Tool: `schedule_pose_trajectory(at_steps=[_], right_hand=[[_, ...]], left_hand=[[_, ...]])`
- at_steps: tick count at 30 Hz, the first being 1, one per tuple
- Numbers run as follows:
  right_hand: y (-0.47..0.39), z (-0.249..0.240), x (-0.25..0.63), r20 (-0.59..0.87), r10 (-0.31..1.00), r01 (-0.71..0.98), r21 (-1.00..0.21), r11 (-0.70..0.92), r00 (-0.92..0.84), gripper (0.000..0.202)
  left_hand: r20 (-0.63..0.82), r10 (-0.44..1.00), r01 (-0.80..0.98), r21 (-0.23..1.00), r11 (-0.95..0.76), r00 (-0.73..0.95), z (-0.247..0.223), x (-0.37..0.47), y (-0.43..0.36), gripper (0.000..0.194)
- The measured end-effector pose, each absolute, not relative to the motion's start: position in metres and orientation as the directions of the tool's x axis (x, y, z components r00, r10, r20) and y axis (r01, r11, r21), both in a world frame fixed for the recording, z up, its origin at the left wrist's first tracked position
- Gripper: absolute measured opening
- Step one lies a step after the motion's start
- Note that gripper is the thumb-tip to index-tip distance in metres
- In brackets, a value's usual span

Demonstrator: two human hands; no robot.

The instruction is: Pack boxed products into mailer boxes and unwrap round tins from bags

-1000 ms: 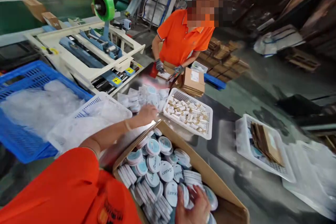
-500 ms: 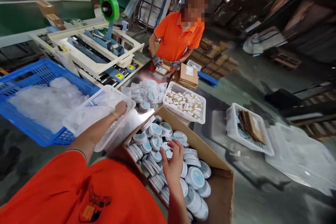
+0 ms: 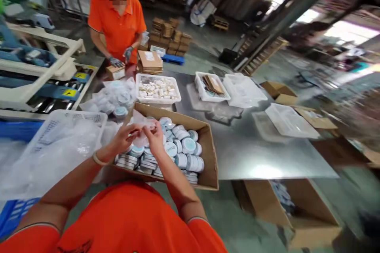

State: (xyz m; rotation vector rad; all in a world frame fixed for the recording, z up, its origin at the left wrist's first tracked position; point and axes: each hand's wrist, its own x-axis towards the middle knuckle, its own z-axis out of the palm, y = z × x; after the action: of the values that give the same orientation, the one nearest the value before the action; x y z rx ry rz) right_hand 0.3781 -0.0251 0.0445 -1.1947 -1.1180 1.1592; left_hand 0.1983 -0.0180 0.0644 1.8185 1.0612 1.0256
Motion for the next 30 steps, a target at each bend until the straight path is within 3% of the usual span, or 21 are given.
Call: schedule_pose_trajectory(at_steps=[3,5,6,8,10,13,16,20,26,29,30], right_hand=[[-0.031,0.025,0.404,-0.040,0.998,-0.032,-0.999,-0.038,0.044,0.042],[-0.034,0.019,0.436,-0.081,0.993,0.226,-0.972,-0.059,-0.088,0.032],[-0.032,0.020,0.455,-0.129,0.981,0.442,-0.896,-0.052,-0.146,0.026],[-0.022,0.024,0.494,-0.219,0.965,0.804,-0.595,-0.012,-0.148,0.016],[-0.003,0.030,0.529,-0.217,0.974,0.946,-0.325,-0.011,-0.064,0.019],[0.024,0.031,0.561,-0.221,0.974,0.987,-0.159,0.004,-0.040,0.043],[0.037,0.020,0.572,-0.303,0.948,0.994,-0.063,0.086,-0.101,0.050],[0.041,0.004,0.572,-0.372,0.919,0.989,0.005,0.146,-0.133,0.049],[0.051,0.009,0.571,-0.379,0.918,0.990,0.029,0.139,-0.118,0.046],[0.047,0.026,0.575,-0.315,0.946,0.995,0.033,0.089,-0.074,0.042],[0.043,0.033,0.576,-0.251,0.967,0.999,-0.016,0.048,-0.050,0.043]], left_hand=[[0.271,0.863,0.354,0.828,-0.435,0.427,0.050,0.202,-0.018,0.024],[0.257,0.854,0.454,0.758,-0.468,0.451,0.043,0.196,-0.013,0.028],[0.250,0.846,0.495,0.719,-0.488,0.471,0.042,0.193,-0.012,0.032],[0.241,0.808,0.535,0.644,-0.548,0.537,0.041,0.192,-0.013,0.035],[0.233,0.756,0.555,0.554,-0.620,0.611,0.045,0.199,-0.019,0.029],[0.197,0.748,0.639,0.411,-0.650,0.634,0.055,0.220,-0.031,0.013],[0.119,0.808,0.734,0.357,-0.577,0.577,0.062,0.239,-0.039,0.023],[0.043,0.834,0.762,0.385,-0.521,0.549,0.062,0.250,-0.041,0.037],[0.007,0.833,0.701,0.536,-0.470,0.553,0.061,0.244,-0.025,0.047],[-0.047,0.851,0.745,0.510,-0.430,0.523,0.066,0.244,-0.019,0.038],[-0.059,0.867,0.772,0.487,-0.408,0.495,0.067,0.246,-0.019,0.033]])
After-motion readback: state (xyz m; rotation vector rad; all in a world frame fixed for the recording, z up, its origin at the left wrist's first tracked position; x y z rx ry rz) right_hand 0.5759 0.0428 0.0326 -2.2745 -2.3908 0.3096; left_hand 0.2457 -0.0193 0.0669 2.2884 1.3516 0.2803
